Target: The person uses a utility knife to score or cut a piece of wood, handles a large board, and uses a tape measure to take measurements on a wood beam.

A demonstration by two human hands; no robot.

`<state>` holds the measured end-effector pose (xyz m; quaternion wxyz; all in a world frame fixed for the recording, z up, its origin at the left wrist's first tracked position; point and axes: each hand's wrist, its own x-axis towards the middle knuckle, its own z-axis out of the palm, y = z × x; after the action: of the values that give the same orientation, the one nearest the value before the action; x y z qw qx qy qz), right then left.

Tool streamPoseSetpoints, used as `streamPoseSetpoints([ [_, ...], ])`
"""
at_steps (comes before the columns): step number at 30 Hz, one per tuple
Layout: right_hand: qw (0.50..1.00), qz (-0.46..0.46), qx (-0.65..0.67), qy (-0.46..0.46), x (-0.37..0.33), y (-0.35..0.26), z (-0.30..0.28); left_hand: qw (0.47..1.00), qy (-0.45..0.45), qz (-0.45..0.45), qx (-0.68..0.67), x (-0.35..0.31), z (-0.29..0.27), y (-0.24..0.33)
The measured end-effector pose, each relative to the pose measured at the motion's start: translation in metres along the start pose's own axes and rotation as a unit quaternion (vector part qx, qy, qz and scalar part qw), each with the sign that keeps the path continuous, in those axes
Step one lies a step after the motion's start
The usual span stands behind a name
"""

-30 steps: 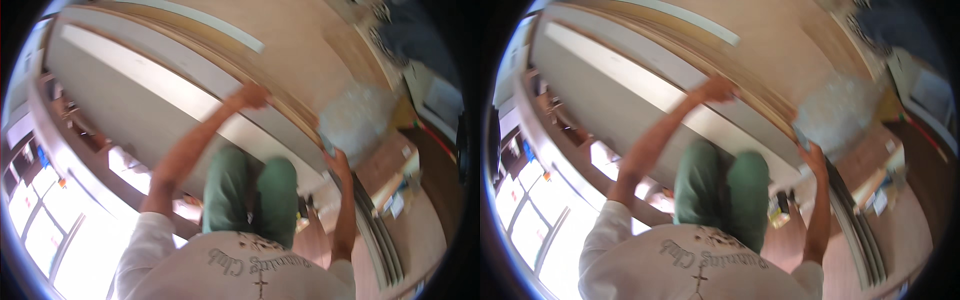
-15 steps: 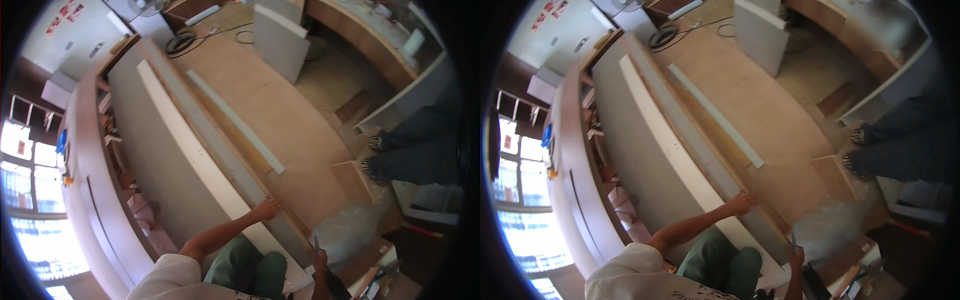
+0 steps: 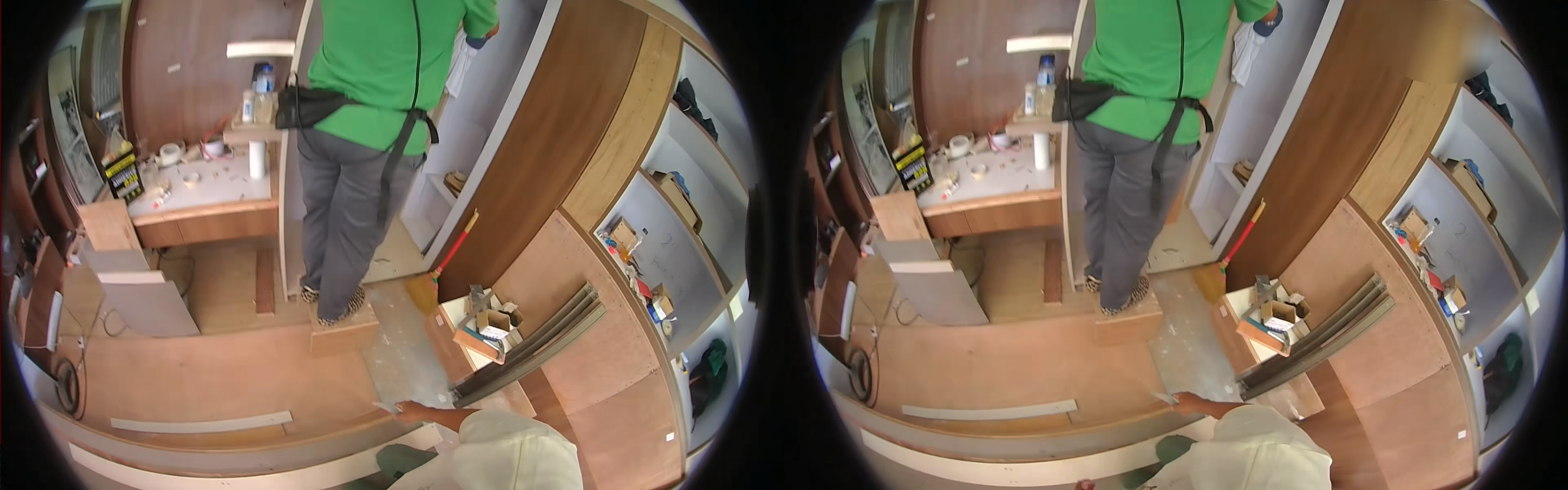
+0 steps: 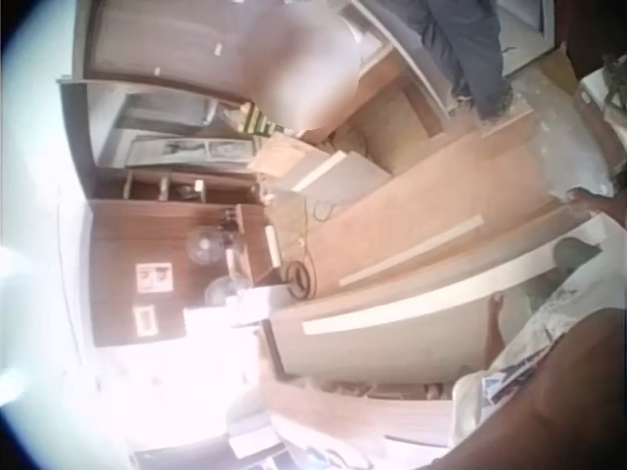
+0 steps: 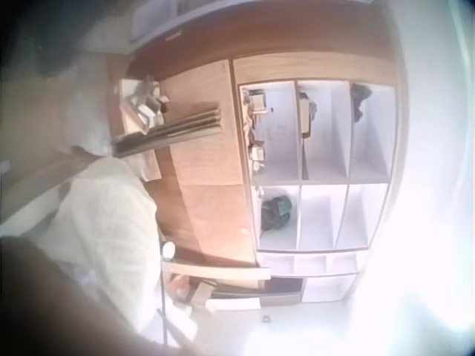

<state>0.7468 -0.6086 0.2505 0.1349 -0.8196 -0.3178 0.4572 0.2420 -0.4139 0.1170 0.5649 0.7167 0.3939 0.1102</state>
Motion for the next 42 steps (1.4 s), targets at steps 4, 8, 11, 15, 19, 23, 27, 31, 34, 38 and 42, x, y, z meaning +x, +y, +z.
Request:
streamPoseSetpoints([
  [4,0.997,-0.012,0.064,-0.033,-0.016,-0.019,0.027,0.985,-0.062,-0.143,0.070,-0.001,-0.016,0.017],
  [8,0.996,-0.016,0.014,-0.089,-0.020,-0.073,0.042,0.982,-0.042,-0.169,0.075,-0.001,-0.036,0.025],
  [11,0.994,-0.021,-0.006,-0.104,-0.020,-0.093,0.053,0.981,-0.033,-0.177,0.070,-0.004,-0.043,0.028],
  [15,0.995,0.000,0.031,-0.097,-0.019,-0.108,0.060,0.980,-0.021,-0.189,0.062,-0.019,-0.052,0.022],
  [19,0.996,-0.024,-0.001,-0.083,-0.028,-0.123,0.060,0.972,0.000,-0.227,0.059,-0.065,-0.066,0.003],
  [23,0.996,-0.003,0.016,-0.086,-0.011,-0.102,0.066,0.957,0.031,-0.280,0.069,-0.141,-0.088,-0.017],
  [27,0.951,-0.146,-0.250,0.107,0.002,0.073,-0.019,0.964,0.016,-0.262,0.049,-0.175,-0.057,-0.034],
  [31,0.966,-0.128,0.217,0.059,-0.051,0.092,-0.143,0.941,0.130,-0.311,-0.041,-0.198,-0.060,-0.069],
  [34,0.948,-0.037,0.298,0.104,-0.092,0.036,-0.134,0.935,0.191,-0.282,0.103,-0.229,-0.096,-0.071],
  [38,0.982,0.059,0.049,0.176,-0.170,-0.048,-0.176,0.919,0.246,-0.301,0.065,-0.242,-0.080,-0.076],
  [42,0.983,0.023,0.011,0.179,-0.184,-0.115,-0.185,0.930,0.231,-0.281,0.044,-0.220,-0.049,-0.087],
])
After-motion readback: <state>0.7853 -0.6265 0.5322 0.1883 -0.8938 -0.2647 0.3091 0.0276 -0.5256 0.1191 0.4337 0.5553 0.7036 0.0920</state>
